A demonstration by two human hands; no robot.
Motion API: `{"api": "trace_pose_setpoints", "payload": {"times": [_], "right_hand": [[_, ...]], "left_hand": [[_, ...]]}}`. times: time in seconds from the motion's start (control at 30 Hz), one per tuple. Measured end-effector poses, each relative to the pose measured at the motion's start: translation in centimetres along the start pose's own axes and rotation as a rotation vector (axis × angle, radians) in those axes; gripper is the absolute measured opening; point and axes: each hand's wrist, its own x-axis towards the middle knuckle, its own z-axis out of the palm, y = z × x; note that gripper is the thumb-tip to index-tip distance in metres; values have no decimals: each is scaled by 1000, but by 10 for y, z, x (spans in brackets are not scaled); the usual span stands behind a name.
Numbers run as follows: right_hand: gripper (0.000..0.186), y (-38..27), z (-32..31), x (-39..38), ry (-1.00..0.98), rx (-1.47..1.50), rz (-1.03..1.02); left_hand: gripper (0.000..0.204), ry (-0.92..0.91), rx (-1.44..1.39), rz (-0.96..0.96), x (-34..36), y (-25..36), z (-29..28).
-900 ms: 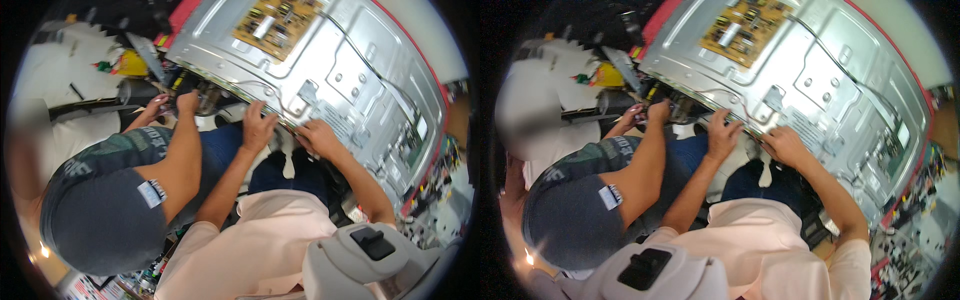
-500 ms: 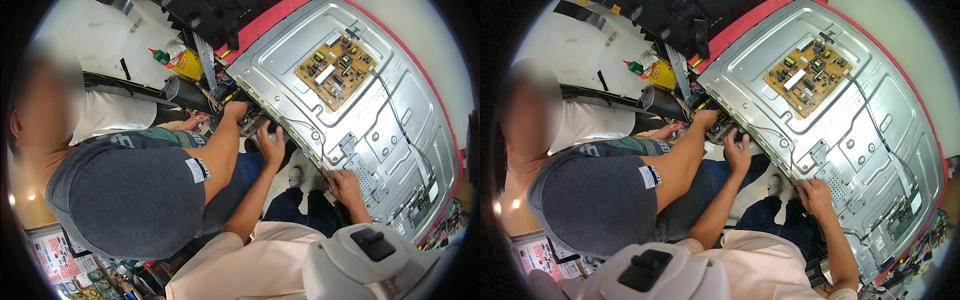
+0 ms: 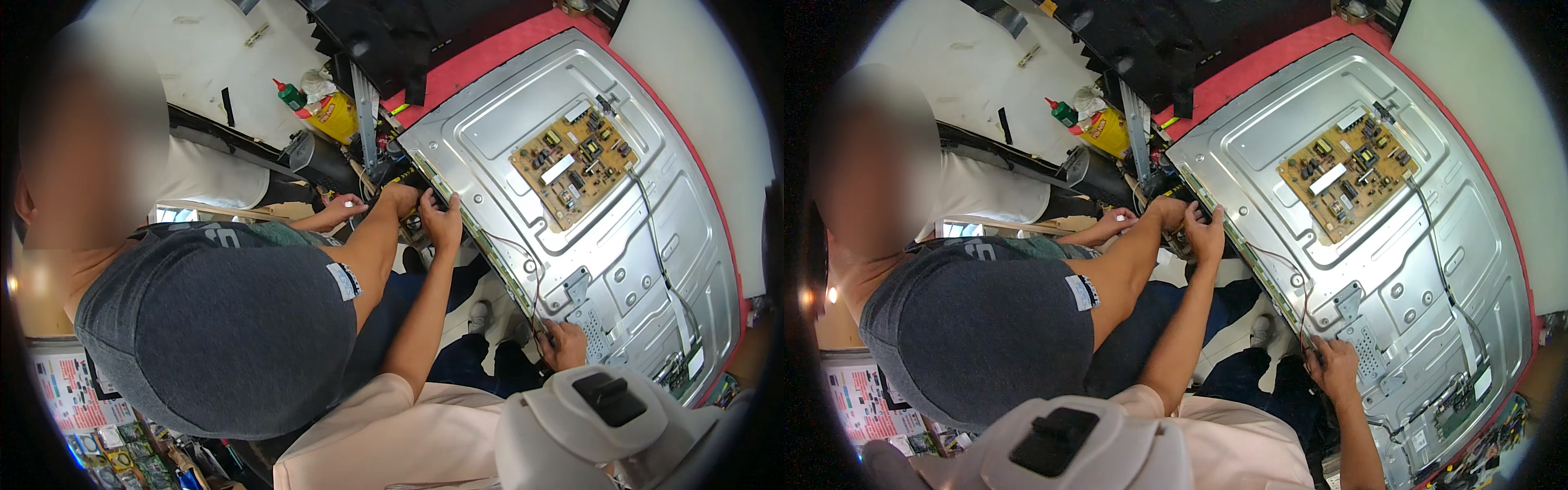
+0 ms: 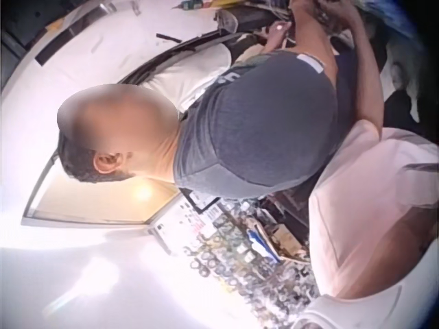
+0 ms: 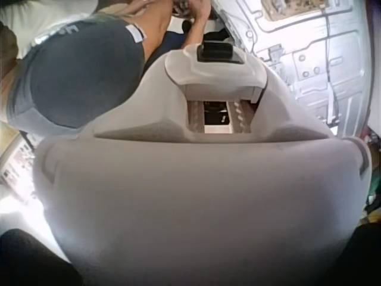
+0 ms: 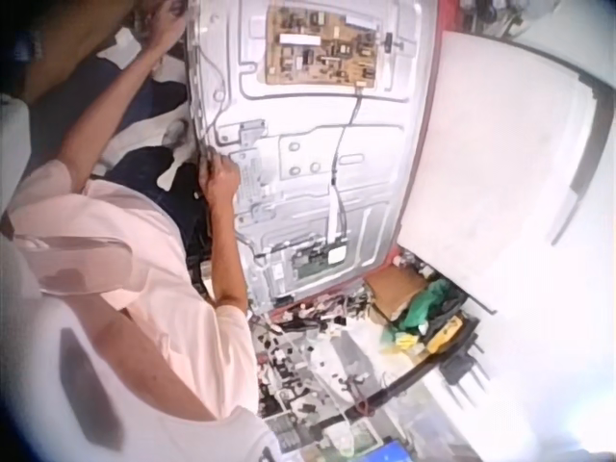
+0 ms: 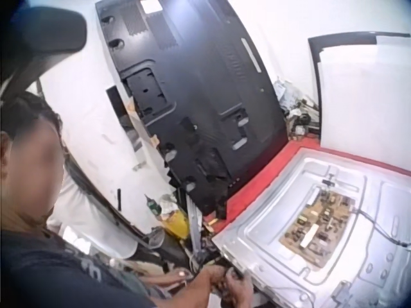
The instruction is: The person connects wires and handles internal circuit boards of a television by hand while another person assists.
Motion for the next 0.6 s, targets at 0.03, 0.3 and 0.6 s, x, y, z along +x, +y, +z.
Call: {"api": "trace_pose_setpoints", "payload": {"times": [0.03,0.3,0.6], "right_hand": [[29,1,0,0,-8,1,4],[27,4,0,1,0,10,-10],[25,4,-2,3,28,28,-13]], "left_hand": [[57,9,19,6,4,1,2],[57,-61,147,73,13,-6,5],[43,49,43,96,8,-9,15]]}}
